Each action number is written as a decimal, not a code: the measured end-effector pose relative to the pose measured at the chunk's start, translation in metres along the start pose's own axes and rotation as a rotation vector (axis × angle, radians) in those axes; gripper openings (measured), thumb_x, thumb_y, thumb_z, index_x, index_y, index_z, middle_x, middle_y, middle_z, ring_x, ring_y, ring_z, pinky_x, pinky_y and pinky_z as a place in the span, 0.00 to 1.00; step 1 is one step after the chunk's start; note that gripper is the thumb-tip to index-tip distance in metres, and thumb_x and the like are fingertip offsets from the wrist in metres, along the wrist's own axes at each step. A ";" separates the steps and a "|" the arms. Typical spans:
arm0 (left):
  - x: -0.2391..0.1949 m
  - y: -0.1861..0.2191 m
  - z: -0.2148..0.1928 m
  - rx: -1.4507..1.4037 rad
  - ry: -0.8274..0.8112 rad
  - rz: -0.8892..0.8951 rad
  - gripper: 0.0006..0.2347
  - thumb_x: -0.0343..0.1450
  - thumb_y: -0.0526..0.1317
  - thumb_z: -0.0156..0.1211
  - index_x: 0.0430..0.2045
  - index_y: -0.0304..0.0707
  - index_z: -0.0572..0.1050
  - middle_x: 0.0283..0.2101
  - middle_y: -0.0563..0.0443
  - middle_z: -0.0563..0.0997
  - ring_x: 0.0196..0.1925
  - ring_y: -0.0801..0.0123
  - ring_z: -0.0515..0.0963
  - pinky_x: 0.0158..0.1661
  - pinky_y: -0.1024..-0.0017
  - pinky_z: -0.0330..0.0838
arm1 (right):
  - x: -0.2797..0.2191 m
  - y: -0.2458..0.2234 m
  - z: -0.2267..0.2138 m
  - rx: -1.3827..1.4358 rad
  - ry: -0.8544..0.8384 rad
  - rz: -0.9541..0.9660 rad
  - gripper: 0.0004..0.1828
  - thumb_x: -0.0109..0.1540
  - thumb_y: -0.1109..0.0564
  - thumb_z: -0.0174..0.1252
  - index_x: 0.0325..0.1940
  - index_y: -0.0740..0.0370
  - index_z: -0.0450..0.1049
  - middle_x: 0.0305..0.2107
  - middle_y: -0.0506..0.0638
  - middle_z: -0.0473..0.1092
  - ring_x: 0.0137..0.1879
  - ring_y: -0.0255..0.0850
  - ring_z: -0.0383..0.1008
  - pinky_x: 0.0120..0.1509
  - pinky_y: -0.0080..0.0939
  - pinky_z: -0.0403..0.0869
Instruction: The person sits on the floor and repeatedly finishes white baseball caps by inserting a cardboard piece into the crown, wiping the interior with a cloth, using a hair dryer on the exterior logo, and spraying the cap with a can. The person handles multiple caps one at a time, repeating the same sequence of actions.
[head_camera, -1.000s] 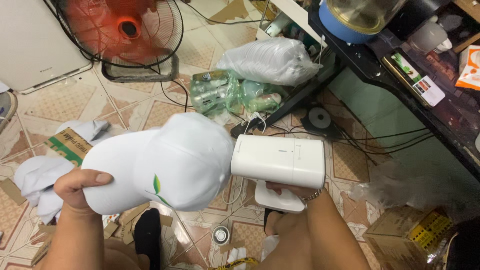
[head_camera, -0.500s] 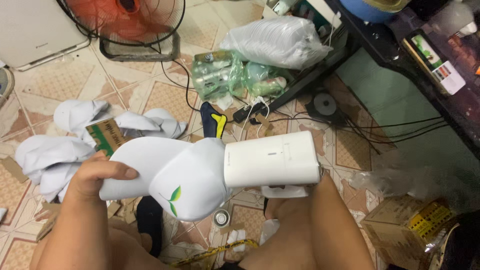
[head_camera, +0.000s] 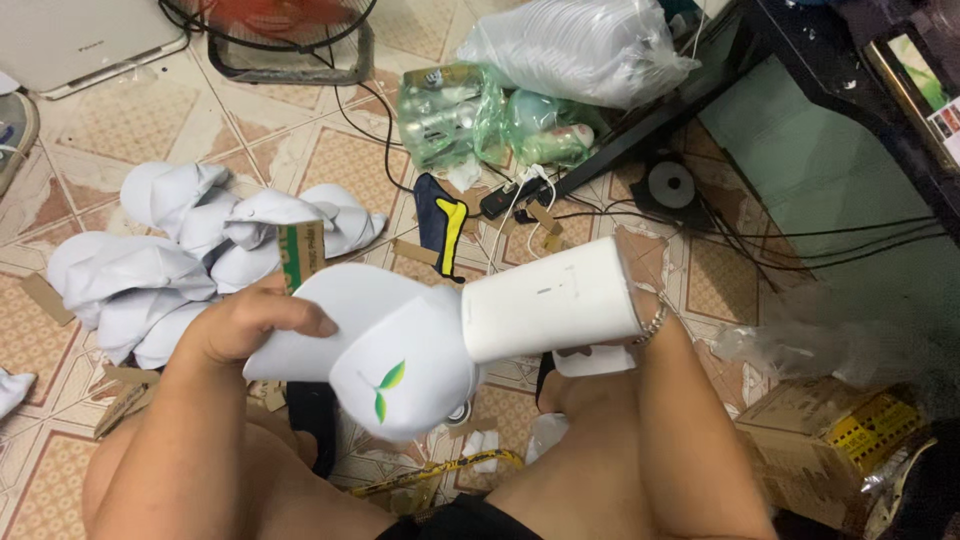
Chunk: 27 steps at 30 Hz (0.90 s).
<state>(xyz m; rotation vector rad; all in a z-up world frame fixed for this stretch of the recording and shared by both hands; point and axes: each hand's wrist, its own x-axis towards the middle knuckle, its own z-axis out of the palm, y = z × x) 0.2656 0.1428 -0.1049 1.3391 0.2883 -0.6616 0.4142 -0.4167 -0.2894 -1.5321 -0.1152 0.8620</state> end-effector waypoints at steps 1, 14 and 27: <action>-0.001 0.001 0.002 -0.024 0.019 0.011 0.17 0.56 0.34 0.63 0.37 0.25 0.82 0.34 0.43 0.85 0.36 0.60 0.81 0.38 0.66 0.74 | 0.001 -0.001 -0.002 0.001 0.008 -0.003 0.20 0.67 0.57 0.58 0.61 0.70 0.72 0.47 0.63 0.74 0.45 0.50 0.76 0.43 0.49 0.75; 0.021 0.010 0.028 0.032 0.211 0.119 0.15 0.60 0.38 0.58 0.36 0.27 0.81 0.34 0.44 0.84 0.36 0.62 0.81 0.38 0.69 0.73 | -0.001 -0.024 0.025 -0.110 -0.052 -0.079 0.24 0.65 0.54 0.61 0.63 0.67 0.72 0.53 0.59 0.75 0.53 0.46 0.76 0.52 0.45 0.76; 0.022 0.011 0.042 -0.032 0.214 0.287 0.17 0.61 0.37 0.55 0.42 0.31 0.77 0.38 0.47 0.81 0.41 0.64 0.79 0.43 0.68 0.73 | -0.007 -0.058 0.053 -0.341 -0.040 -0.049 0.24 0.59 0.57 0.65 0.60 0.62 0.76 0.49 0.56 0.77 0.48 0.41 0.77 0.47 0.42 0.77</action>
